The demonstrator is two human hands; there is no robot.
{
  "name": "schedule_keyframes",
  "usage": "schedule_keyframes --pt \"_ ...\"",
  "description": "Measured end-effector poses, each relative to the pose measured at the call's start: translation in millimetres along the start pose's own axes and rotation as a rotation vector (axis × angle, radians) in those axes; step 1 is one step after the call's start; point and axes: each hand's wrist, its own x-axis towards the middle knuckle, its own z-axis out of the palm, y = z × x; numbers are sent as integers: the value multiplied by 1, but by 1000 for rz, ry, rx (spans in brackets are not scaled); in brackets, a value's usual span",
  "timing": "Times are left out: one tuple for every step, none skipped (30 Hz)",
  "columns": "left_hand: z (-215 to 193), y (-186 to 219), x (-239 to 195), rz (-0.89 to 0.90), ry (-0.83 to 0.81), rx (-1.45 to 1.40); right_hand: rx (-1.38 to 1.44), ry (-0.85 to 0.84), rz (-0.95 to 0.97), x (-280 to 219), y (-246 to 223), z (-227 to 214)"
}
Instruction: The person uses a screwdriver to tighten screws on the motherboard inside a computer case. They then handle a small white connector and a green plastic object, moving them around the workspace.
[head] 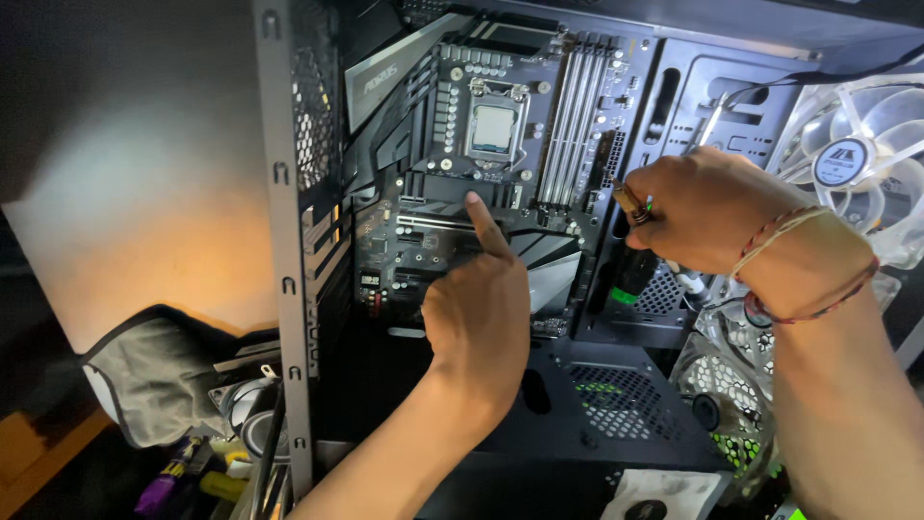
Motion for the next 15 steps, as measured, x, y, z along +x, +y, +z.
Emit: schedule_keyframes --pt "0 0 0 -31 -26 -18 -9 -26 26 -3 -4 -4" --pt "-3 -1 0 -34 -27 -19 -12 -26 24 -3 -4 -3" --pt "-7 -1 0 -30 -126 -50 -17 -15 20 -2 -4 -3" --pt "-10 -1 0 -26 -223 -82 -23 -4 17 -2 -4 -3" --pt "-14 -1 -3 -30 -223 -84 -27 -3 15 -1 -5 -3" --pt "-17 0 -5 9 -289 -104 -51 -12 7 -2 -6 -3" --pt "-20 1 -8 49 -355 -124 -75 -21 -1 -2 -7 -2" --pt "-10 -2 -10 48 -359 -129 -79 -26 -1 0 -7 1" --pt "0 -3 -12 15 -104 -33 -131 7 -54 3 -6 5" --pt "11 -2 -17 -20 145 62 -181 32 -106 4 -4 12" --pt "5 -18 -14 -17 135 55 -184 20 -105 -4 -13 7" --pt "-2 -32 -11 48 204 17 -148 -27 -102 -12 -20 3" --pt "-8 -45 -6 113 274 -23 -113 -73 -99 -20 -27 -1" --pt "-31 -56 -1 123 269 -30 -110 -82 -91 -20 -26 0" --pt "-54 -68 4 181 -57 -247 -95 -90 -120 -21 -25 2"
